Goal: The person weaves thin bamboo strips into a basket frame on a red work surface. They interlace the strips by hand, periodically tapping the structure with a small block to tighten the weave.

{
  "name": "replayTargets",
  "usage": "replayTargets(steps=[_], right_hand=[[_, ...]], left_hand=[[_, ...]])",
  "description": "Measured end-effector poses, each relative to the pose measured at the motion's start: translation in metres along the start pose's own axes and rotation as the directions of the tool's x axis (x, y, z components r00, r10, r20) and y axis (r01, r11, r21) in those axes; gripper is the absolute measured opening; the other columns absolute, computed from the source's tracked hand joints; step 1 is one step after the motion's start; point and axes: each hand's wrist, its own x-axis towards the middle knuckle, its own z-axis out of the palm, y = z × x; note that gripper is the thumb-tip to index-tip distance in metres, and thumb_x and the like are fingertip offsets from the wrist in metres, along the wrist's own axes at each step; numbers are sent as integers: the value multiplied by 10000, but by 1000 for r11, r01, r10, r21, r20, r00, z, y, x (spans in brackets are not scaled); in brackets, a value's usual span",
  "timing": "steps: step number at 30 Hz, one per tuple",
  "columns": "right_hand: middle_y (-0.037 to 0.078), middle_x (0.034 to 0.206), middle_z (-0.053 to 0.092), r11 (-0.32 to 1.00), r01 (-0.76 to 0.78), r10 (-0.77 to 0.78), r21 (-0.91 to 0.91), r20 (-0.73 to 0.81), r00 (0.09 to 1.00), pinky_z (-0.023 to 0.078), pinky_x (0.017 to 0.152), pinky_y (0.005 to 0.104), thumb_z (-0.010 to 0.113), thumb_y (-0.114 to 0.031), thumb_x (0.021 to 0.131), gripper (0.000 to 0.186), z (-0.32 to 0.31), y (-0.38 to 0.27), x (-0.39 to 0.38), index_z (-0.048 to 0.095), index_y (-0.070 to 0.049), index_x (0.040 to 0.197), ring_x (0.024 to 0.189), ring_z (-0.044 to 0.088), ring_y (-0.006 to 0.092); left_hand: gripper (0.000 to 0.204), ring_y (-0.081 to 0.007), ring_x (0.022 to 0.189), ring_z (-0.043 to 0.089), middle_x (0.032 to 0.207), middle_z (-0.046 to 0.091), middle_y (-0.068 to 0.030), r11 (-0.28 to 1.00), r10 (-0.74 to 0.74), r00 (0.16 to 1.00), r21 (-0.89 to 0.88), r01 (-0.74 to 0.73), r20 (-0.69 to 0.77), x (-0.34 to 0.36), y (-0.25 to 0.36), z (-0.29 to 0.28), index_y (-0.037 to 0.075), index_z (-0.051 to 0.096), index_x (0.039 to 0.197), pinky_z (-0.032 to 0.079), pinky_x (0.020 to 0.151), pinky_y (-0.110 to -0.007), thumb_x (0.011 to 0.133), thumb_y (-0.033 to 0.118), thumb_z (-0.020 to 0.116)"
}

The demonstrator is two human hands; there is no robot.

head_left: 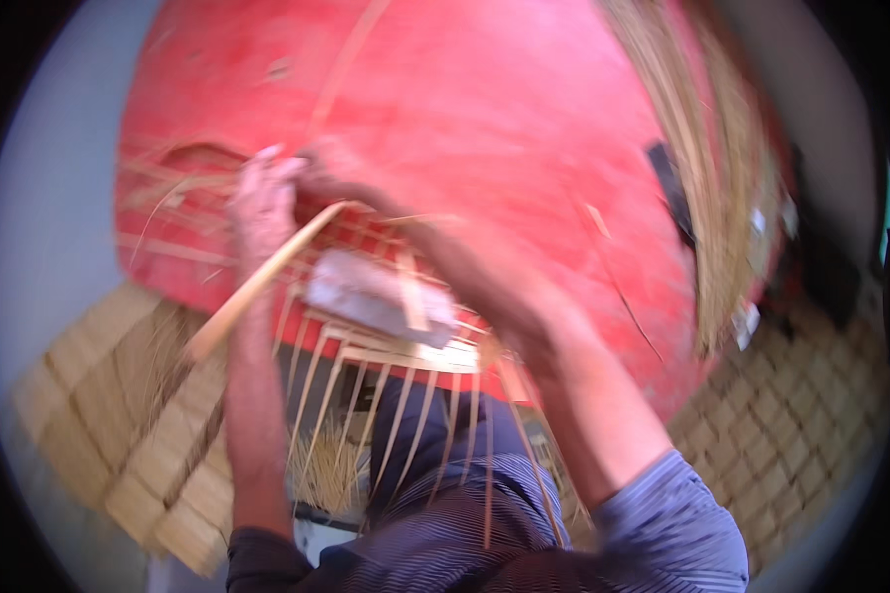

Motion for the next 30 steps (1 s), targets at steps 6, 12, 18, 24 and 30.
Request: replayTargets(steps=[6,12,18,24,30], right_hand=[[34,810,676,990,-32,30,135,17,999,517,736,319,675,-173,883,216,-77,21,-32,732,3,993,791,622,129],[72,780,699,985,-95,95,142,11,995,516,713,328,714,-198,809,218,-70,23,-27,752,-21,930,762,631,147],[23,776,662,941,-109,88,320,81,993,497,710,324,713,-151,813,153,-69,24,-37,722,-8,863,763,603,121],[19,790,670,934,-111,83,338,95,992,504,717,316,738,-158,799,144,-70,37,-39,736,-29,865,774,610,122],[77,726,686,984,24,-20,179,-19,1000,524,641,348,708,-350,775,309,-81,57,-55,747,-45,810,686,625,153]], left_hand=[[454,-199,891,666,1041,634,-137,244,-712,635,-743,623,299,-40,-7,64,-60,510,1278,552,807,-320,886,108,667],[536,-194,895,642,1083,641,-149,90,-756,544,-766,637,363,-40,0,108,2,453,1359,538,796,-344,855,37,632],[336,-170,906,646,1036,682,-104,275,-744,614,-717,640,263,-42,-19,131,-40,608,1179,513,832,-327,860,66,614],[299,-149,878,635,971,713,-109,364,-766,590,-586,724,254,-26,1,118,-68,665,1108,492,823,-290,851,82,636],[224,-105,717,578,801,586,-15,422,-678,593,-431,797,433,-24,-1,106,45,626,1015,485,585,-279,903,238,605]])
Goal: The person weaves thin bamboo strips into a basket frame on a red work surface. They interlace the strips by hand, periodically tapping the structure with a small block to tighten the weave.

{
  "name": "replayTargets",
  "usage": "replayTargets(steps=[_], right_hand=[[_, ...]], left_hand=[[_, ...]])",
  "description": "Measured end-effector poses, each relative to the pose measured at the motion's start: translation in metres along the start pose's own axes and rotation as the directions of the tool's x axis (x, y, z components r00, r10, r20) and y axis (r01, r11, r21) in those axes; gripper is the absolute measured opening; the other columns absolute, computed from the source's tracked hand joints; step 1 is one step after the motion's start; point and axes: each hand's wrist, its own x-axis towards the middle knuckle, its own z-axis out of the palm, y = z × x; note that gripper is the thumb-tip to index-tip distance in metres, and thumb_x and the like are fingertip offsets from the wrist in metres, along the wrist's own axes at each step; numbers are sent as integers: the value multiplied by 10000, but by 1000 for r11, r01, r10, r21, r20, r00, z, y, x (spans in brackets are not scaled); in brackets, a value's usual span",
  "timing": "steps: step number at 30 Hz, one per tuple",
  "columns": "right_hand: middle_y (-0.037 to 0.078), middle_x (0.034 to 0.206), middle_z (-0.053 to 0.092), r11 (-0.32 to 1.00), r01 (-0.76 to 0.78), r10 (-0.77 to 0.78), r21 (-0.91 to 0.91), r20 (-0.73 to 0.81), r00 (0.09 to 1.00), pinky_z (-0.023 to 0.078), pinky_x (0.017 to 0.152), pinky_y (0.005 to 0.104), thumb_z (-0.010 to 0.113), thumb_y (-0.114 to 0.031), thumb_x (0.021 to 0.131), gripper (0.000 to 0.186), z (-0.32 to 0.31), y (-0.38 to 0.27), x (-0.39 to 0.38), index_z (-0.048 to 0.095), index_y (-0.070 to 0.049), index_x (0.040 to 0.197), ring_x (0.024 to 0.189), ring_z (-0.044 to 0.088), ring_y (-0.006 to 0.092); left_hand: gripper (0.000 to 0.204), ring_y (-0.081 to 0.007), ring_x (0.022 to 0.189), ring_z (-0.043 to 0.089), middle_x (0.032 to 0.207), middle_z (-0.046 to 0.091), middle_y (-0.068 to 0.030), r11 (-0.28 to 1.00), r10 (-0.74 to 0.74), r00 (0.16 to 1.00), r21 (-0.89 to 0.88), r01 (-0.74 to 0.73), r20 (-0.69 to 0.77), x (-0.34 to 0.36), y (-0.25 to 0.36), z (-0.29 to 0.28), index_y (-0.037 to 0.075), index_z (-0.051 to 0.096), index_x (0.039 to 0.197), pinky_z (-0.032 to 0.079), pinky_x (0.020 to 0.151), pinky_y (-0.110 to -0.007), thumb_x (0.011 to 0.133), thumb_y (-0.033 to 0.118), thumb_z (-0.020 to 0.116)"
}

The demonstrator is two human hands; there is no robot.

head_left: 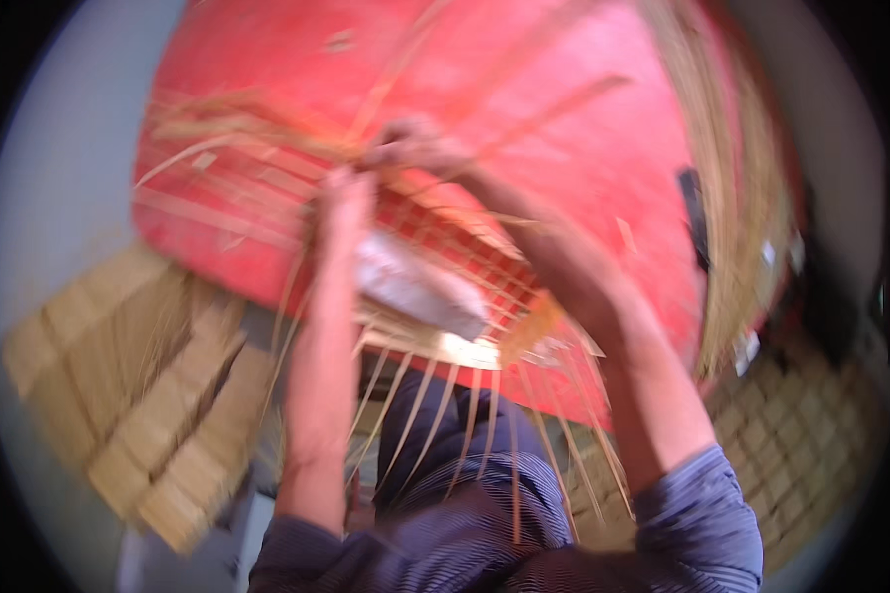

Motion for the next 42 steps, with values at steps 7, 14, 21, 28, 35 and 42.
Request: replayTargets(steps=[7,14,21,28,35,42], right_hand=[[149,686,677,999,-1,-4,-50,-95,995,536,582,386,729,-291,663,193,53,14,29,733,-102,697,631,658,256],[168,703,675,996,85,-85,-7,-142,986,545,608,400,675,-218,637,163,67,9,24,730,-81,706,659,675,282],[195,774,675,999,14,-9,43,-119,993,525,688,445,686,-335,711,289,59,-19,3,723,-56,775,720,654,317],[114,758,616,989,-21,37,147,-109,993,480,701,380,603,-155,813,232,39,-16,3,655,3,974,764,592,188],[66,891,651,968,-74,99,238,-92,991,478,814,333,571,-109,906,270,39,-27,-17,644,-4,1145,864,585,163],[39,959,655,914,-113,149,390,-62,987,480,863,308,568,-91,942,273,55,-30,-14,625,3,1192,940,591,133]], left_hand=[[347,-303,1212,548,1165,649,-150,663,-32,995,-743,94,97,108,-31,-128,29,600,1211,404,1094,-482,926,214,669],[353,-242,1105,607,1154,630,-142,881,310,948,-353,-314,-70,139,-35,-153,-33,562,1243,484,1015,-376,914,70,637],[433,-248,1137,587,1216,603,-97,699,423,841,469,-539,337,69,47,-141,4,541,1301,454,1017,-360,868,8,569],[263,-336,925,626,940,681,-141,65,672,596,767,-638,440,89,63,-111,60,636,1070,464,807,-497,811,94,611],[162,-266,921,582,897,635,-45,-48,650,641,864,-502,408,45,72,-88,110,645,951,378,855,-476,820,42,577],[103,-246,926,582,840,599,-54,-104,594,595,785,-610,541,88,82,-90,99,655,862,373,854,-467,776,64,610]])
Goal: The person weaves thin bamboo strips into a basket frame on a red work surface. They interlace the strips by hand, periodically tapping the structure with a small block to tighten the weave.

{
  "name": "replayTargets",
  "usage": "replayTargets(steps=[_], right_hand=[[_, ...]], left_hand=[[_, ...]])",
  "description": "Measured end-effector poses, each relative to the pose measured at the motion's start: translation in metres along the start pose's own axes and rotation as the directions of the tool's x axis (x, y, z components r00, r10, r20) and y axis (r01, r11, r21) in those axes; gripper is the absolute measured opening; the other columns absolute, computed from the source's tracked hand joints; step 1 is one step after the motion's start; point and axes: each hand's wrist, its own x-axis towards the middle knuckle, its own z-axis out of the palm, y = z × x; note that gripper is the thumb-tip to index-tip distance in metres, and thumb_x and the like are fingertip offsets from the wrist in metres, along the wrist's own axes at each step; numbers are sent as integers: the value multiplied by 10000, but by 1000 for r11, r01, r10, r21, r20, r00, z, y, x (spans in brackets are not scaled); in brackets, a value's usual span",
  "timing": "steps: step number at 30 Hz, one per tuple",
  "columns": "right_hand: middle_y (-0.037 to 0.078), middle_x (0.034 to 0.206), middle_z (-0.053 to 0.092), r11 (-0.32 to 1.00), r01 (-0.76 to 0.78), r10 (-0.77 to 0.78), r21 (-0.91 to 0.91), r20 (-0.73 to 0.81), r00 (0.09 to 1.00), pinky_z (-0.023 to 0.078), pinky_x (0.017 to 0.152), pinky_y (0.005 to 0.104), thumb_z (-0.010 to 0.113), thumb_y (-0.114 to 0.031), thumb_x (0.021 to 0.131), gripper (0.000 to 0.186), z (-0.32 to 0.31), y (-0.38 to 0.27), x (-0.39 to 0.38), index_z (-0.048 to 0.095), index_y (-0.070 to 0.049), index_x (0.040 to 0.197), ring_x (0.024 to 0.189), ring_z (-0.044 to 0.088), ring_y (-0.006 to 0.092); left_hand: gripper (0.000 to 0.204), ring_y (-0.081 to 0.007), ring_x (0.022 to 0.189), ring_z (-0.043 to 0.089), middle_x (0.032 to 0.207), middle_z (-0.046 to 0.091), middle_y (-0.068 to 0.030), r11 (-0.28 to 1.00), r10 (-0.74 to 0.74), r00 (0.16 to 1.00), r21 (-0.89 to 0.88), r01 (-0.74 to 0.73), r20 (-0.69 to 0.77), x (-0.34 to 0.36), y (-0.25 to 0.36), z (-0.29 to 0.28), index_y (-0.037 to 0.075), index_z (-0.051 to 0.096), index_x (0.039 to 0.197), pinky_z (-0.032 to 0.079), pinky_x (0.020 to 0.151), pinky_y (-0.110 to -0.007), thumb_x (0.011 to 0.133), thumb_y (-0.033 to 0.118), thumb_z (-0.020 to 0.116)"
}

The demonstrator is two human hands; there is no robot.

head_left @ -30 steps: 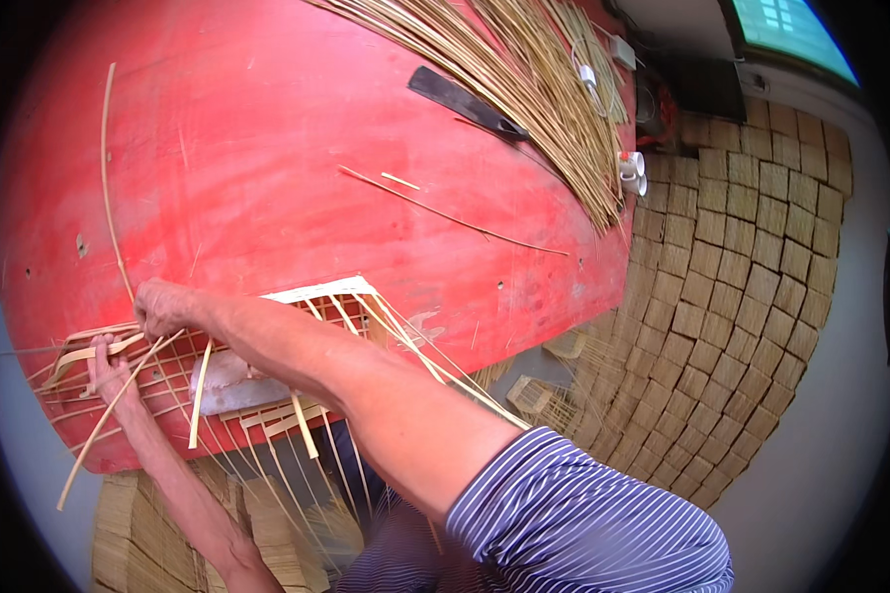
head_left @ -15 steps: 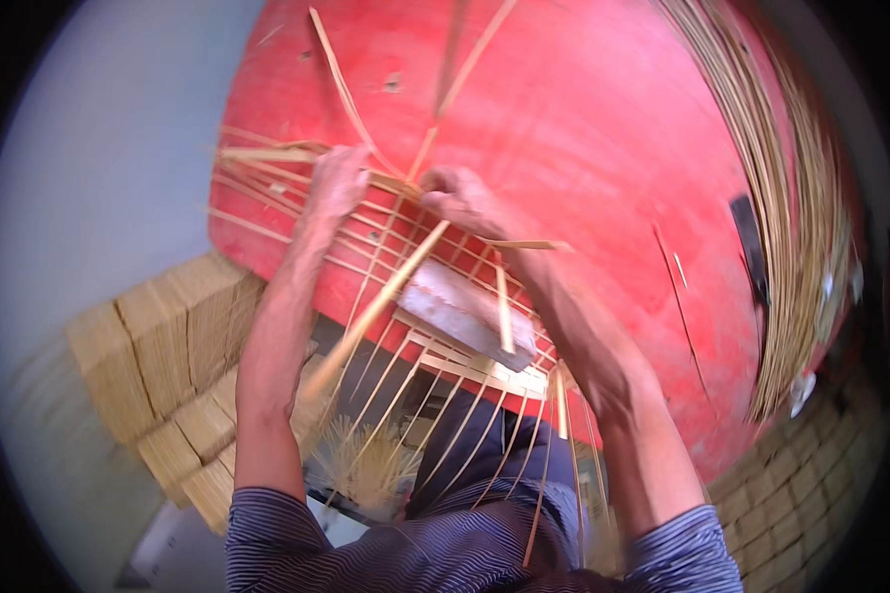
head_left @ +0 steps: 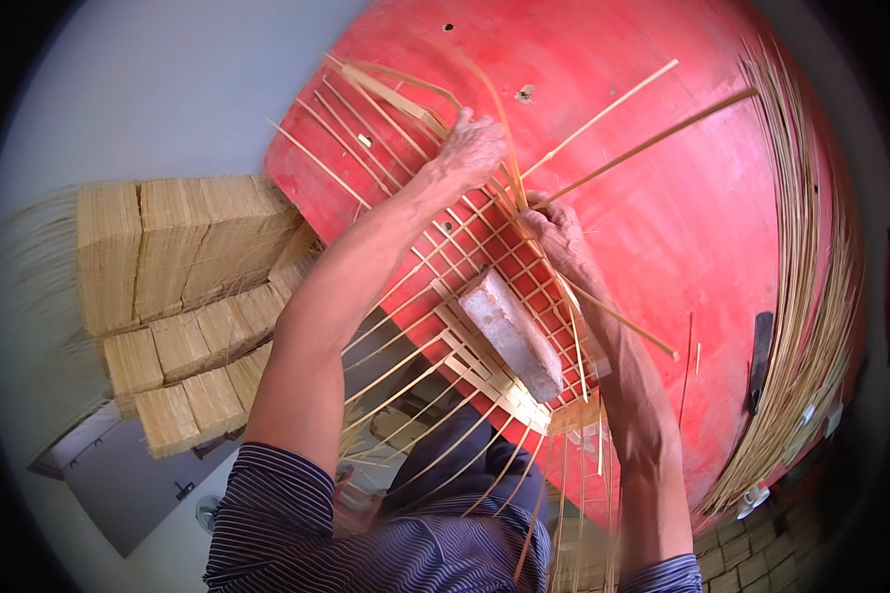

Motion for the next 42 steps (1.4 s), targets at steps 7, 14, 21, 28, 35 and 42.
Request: replayTargets(steps=[7,14,21,28,35,42], right_hand=[[43,1026,662,999,17,-18,-29,-35,999,465,915,322,556,-122,967,286,-15,12,4,618,15,1211,990,594,149],[50,1007,670,979,30,16,-202,221,975,471,893,336,597,-122,906,342,-14,-7,4,630,11,1220,986,583,158],[107,1147,660,979,-13,62,-201,237,970,466,971,367,580,-79,871,429,-18,-17,1,575,-16,1295,1073,599,209],[181,1228,623,923,102,101,-371,489,867,479,996,412,565,-135,879,477,-29,-23,27,512,51,1315,1146,602,282],[220,1096,631,931,-85,116,354,-67,991,577,881,435,492,-121,979,367,-43,-28,61,470,123,1253,965,680,344],[209,1129,628,872,-64,77,485,-7,997,521,926,450,464,-394,1019,536,-16,-45,81,495,86,1255,1023,634,313]], left_hand=[[169,-307,883,657,812,676,-128,983,-180,918,30,181,354,7,30,-42,66,638,900,454,773,-485,782,187,627],[653,-354,789,669,777,672,-182,803,-386,814,-275,528,435,-32,2,-29,17,666,975,510,694,-495,909,647,509],[692,-350,807,671,830,666,-230,722,-378,877,-498,479,296,-8,10,-27,-36,640,994,515,712,-482,814,632,634],[670,-264,972,647,1053,643,-217,98,-695,668,-885,455,266,18,14,13,-139,414,1318,515,851,-393,861,266,691],[331,-158,835,618,866,638,-55,119,-516,808,-910,397,285,15,3,2,-15,646,1155,501,753,-326,874,146,578],[292,-230,1085,606,1115,624,-111,448,-344,931,-850,277,122,7,5,-22,13,675,1138,483,943,-373,917,161,554]])
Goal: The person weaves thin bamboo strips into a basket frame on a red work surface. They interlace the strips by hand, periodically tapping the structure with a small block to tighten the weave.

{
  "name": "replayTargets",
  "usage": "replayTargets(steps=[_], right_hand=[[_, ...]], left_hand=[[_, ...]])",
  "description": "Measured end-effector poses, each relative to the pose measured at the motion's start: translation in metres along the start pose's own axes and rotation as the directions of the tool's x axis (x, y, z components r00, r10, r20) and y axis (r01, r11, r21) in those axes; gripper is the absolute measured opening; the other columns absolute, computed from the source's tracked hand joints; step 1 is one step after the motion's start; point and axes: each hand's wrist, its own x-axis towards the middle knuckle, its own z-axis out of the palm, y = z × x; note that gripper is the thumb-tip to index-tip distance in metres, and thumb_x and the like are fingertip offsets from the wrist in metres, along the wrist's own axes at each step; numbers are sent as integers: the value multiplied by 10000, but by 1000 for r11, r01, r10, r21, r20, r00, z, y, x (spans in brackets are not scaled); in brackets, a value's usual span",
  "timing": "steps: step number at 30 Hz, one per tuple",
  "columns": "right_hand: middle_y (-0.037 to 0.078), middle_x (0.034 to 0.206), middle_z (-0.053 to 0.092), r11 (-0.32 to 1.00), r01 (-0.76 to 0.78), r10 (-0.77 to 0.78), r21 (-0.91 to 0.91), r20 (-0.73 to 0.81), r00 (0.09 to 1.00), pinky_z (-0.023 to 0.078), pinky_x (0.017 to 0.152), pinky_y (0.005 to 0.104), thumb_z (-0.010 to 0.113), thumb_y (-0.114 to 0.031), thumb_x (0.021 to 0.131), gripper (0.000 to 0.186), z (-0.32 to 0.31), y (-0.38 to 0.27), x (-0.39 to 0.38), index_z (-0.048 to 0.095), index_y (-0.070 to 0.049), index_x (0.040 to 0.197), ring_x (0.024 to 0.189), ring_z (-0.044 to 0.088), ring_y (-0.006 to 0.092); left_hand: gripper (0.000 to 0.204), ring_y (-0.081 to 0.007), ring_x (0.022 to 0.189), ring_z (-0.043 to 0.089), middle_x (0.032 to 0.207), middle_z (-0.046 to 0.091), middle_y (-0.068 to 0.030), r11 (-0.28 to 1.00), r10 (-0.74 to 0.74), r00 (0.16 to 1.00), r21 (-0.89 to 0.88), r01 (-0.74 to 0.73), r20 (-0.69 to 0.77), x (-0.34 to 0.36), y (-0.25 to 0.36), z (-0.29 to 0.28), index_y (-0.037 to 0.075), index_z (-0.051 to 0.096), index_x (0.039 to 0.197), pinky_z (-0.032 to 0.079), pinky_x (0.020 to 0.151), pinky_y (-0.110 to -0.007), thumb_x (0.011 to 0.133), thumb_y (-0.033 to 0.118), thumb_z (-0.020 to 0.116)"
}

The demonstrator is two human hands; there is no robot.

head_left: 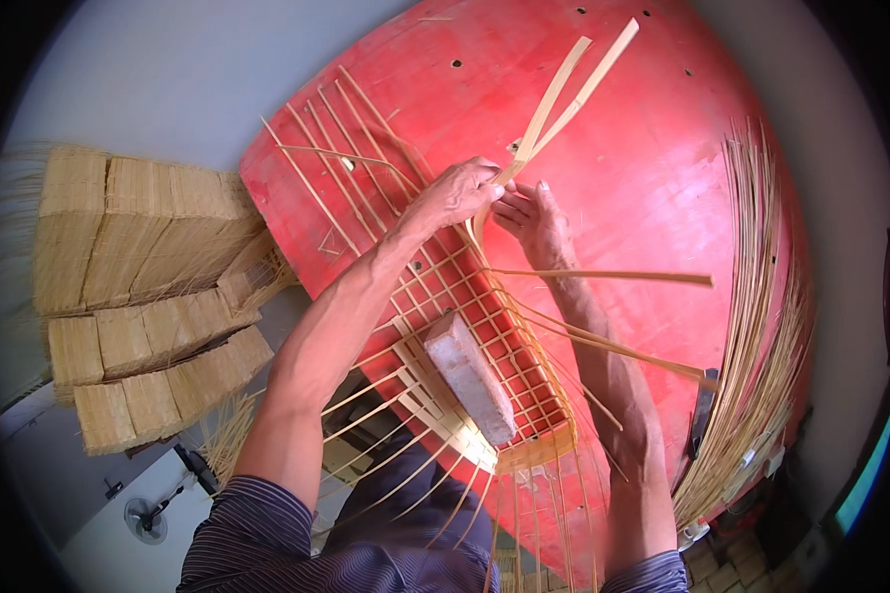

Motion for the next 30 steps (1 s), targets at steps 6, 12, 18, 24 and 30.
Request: replayTargets(steps=[6,12,18,24,30], right_hand=[[159,1303,585,973,-71,105,-218,152,983,445,970,476,341,-583,1012,717,16,13,5,417,-17,1444,1154,569,290],[213,1329,564,940,-106,123,-323,35,992,453,977,468,402,-603,981,756,-6,25,1,426,4,1431,1177,563,316],[239,1195,630,875,-117,55,-469,-143,988,529,846,439,557,-451,954,621,-53,21,-12,497,43,1325,1021,643,328],[177,1011,668,750,-133,15,-648,-184,983,590,693,359,619,-280,930,404,-125,-62,-83,555,26,1186,791,692,252],[117,877,676,698,81,-358,-711,-249,900,590,685,356,611,-237,943,285,-109,-196,-160,622,-5,1108,753,679,216]], left_hand=[[323,-286,1156,557,1181,569,-133,997,68,997,-39,-69,-35,-4,-12,-6,15,635,1175,444,1021,-393,938,225,571],[578,-305,937,585,996,576,-177,976,49,949,216,20,-313,-8,-19,7,-8,573,1228,469,818,-428,867,434,665],[208,-261,925,632,1005,628,-125,978,194,930,130,-161,-313,-62,-6,16,72,678,1080,516,792,-378,910,70,558],[285,-194,964,651,1028,670,-81,984,105,922,-97,-151,-374,-80,-14,24,42,683,1064,527,865,-319,890,-6,463],[283,-209,760,700,810,703,-136,932,-315,862,-302,201,-398,-125,-46,55,-24,615,1120,558,695,-349,877,98,534]])
